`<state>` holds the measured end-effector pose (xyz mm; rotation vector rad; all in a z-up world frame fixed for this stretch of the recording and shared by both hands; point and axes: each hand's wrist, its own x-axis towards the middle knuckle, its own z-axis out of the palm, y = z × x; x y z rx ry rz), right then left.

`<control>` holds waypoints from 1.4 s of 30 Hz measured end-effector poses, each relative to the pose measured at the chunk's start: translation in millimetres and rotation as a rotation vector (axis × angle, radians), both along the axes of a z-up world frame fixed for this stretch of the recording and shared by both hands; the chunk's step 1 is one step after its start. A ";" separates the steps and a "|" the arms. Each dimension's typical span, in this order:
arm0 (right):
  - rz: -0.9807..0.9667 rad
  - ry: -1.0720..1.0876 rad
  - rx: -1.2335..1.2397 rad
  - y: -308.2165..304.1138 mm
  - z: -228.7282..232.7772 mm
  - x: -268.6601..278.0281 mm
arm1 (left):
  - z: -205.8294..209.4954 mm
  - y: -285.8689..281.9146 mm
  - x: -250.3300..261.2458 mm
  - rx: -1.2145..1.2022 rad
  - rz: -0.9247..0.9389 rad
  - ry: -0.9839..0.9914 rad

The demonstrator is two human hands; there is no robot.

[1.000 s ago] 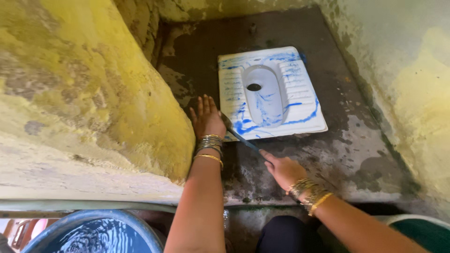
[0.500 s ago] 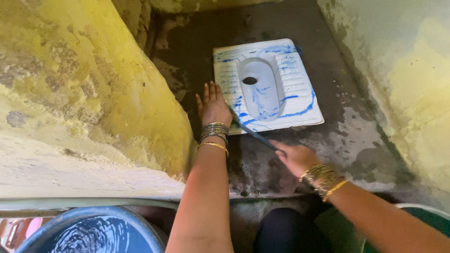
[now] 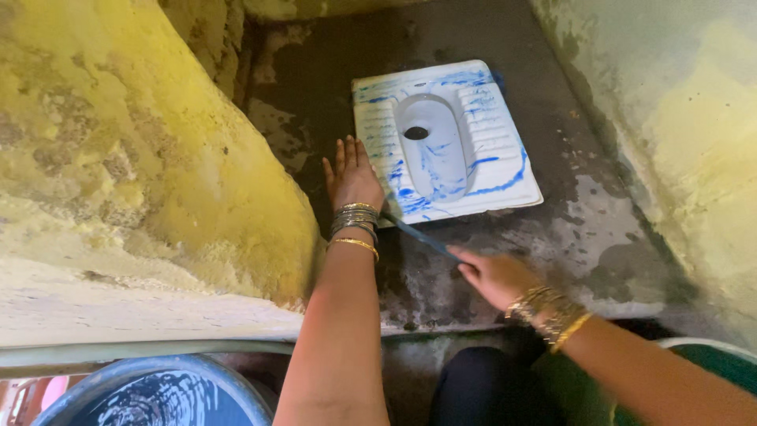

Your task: The person applies blue liquid cleaner to a white squat toilet, then uses a long-handled brush to scrub the surface. The person repeatedly dips the brush in a green bucket of water and scrubs the toilet pan and surrounding floor area.

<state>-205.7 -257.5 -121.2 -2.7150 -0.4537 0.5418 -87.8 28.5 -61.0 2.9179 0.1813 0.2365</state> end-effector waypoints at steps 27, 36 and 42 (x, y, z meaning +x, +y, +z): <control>-0.132 -0.177 -0.041 48.3 3.1 22.1 | -16.5 0.3 9.5 -0.032 -0.029 -0.058; -0.035 -0.036 -0.307 -35.4 13.8 11.9 | -19.4 9.4 10.7 0.052 -0.004 -0.008; -0.196 -0.125 -0.002 1.2 15.2 47.4 | -16.6 4.9 8.4 0.013 0.020 0.004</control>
